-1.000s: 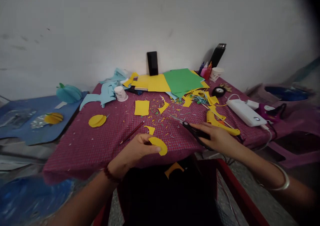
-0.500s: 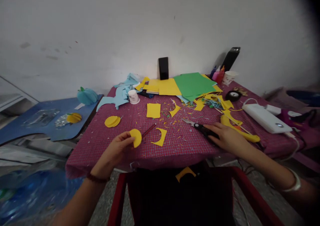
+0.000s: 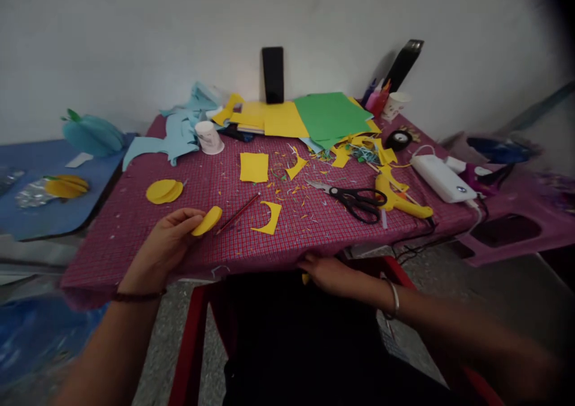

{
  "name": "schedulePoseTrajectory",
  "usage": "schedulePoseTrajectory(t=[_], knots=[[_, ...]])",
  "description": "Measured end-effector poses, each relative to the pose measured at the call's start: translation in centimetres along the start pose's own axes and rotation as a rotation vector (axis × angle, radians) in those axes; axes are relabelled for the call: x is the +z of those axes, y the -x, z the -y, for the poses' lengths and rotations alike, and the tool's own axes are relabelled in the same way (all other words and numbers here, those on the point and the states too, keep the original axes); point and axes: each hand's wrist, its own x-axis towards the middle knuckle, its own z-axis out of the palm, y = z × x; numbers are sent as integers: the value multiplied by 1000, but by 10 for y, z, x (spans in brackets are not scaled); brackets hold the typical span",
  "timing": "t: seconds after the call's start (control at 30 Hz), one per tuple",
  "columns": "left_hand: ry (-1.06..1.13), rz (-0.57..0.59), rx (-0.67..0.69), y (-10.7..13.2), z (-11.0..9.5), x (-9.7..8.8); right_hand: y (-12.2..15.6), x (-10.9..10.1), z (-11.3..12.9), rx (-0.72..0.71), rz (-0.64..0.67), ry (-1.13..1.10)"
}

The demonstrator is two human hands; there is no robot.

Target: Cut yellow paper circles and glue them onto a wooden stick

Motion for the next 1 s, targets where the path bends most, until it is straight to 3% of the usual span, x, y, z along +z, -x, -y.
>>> schedulePoseTrajectory(t=[0.1,0.23,0.37,0.4,0.47,0.53,0.7,0.8,1.0], knots=[[22,16,-26,2,0,-3,-3,-16,9,-54,32,1],[29,23,-19,1,1,-3,22,-77,31,-199,-39,-79],[-15,30,-42,0,4,-4,29,-149,1,-110,-404,-39],[-29,36,-41,0,5,-5,26,-162,-11,-18,-528,37],[-48,58,-26,2,7,-6,16,-178,-30,174,-645,194],[-56,73,6,5,7,-5,4,-180,-33,204,-697,210],[-113,73,79,-1,-6,5,-26,-156,3,-74,-595,13],[-138,24,152,-17,-22,5,-44,-146,17,-111,-570,-65],[-241,-134,207,-53,-53,-33,-59,-135,-1,35,-558,-148]])
